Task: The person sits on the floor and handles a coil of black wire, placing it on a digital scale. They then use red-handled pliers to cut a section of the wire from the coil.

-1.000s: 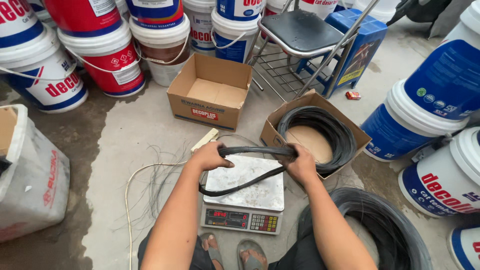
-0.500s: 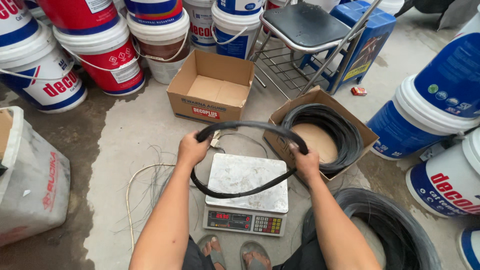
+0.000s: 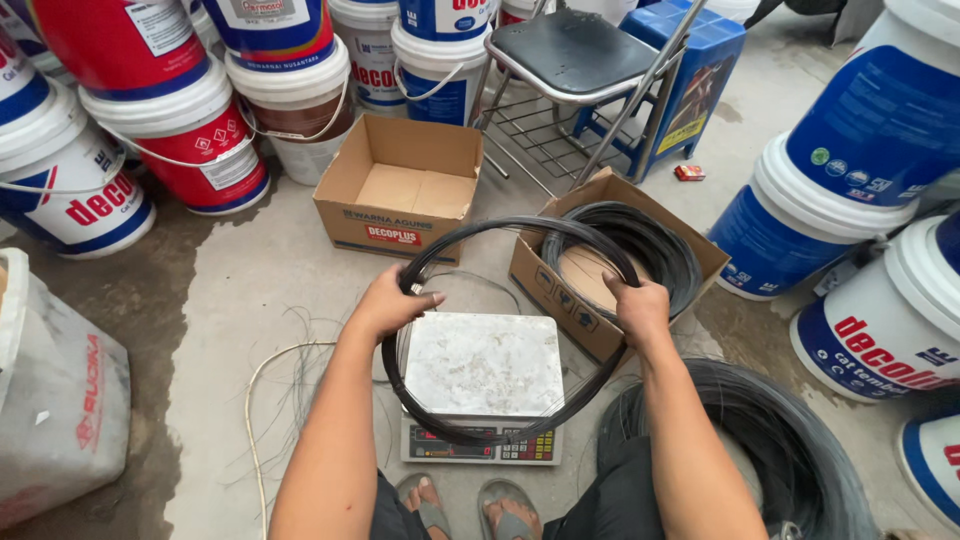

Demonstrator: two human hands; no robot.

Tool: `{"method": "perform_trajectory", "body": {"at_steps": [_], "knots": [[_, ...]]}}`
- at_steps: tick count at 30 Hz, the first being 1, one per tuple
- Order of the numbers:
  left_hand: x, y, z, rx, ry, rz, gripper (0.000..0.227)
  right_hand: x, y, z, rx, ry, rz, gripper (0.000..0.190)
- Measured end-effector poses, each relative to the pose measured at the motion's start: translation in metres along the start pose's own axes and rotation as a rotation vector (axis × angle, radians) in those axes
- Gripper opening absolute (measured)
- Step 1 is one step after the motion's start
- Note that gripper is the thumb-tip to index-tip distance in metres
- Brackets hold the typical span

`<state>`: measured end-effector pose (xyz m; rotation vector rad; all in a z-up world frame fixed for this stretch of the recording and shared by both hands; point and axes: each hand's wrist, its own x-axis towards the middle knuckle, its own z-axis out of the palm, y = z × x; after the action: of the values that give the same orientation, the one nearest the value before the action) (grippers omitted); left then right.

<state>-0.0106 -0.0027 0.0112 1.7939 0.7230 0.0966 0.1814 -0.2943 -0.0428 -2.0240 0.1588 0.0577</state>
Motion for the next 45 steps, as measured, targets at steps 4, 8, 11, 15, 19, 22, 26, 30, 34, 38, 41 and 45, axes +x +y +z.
{"method": "perform_trajectory", "body": {"at_steps": [4, 8, 11, 15, 19, 22, 26, 30, 34, 38, 41, 45], "knots": [[-0.005, -0.006, 0.004, -0.077, -0.053, -0.015, 0.070, -0.008, -0.013, -0.014, 0.125, 0.013, 0.000, 0.024], [0.022, -0.039, 0.024, -0.444, -0.130, -0.148, 0.063, -0.033, -0.031, -0.029, 0.372, 0.008, 0.091, 0.026], [0.065, -0.064, 0.048, -0.674, -0.032, -0.079, 0.044, -0.027, -0.017, -0.032, 0.490, -0.007, 0.181, 0.030], [0.068, -0.047, 0.062, -0.600, 0.003, -0.064, 0.062, -0.010, 0.010, -0.035, 0.556, -0.002, 0.254, 0.027], [0.023, 0.002, 0.073, -0.209, -0.104, -0.113, 0.096, -0.003, 0.019, -0.054, 0.578, 0.090, 0.246, 0.025], [0.031, 0.011, 0.089, -0.169, -0.028, -0.123, 0.090, 0.012, 0.025, -0.062, 0.598, 0.207, 0.250, 0.022], [0.065, -0.006, 0.116, -0.047, 0.017, -0.133, 0.074, 0.011, 0.038, -0.071, 0.609, 0.267, 0.273, 0.018], [0.086, -0.003, 0.145, -0.227, 0.035, -0.126, 0.071, 0.018, 0.041, -0.086, 0.565, 0.319, 0.269, 0.019], [0.064, 0.026, 0.163, -0.203, 0.037, -0.077, 0.066, 0.005, 0.035, -0.098, 0.489, 0.442, 0.206, 0.020], [0.071, 0.036, 0.179, -0.246, 0.088, -0.060, 0.065, 0.059, 0.090, -0.100, 0.290, 0.603, 0.170, 0.020], [0.064, 0.057, 0.183, -0.340, 0.068, -0.047, 0.066, 0.096, 0.129, -0.096, 0.215, 0.668, 0.174, 0.026], [0.101, 0.052, 0.215, -0.386, 0.019, -0.006, 0.064, 0.127, 0.158, -0.088, 0.240, 0.710, 0.177, 0.025]]}}
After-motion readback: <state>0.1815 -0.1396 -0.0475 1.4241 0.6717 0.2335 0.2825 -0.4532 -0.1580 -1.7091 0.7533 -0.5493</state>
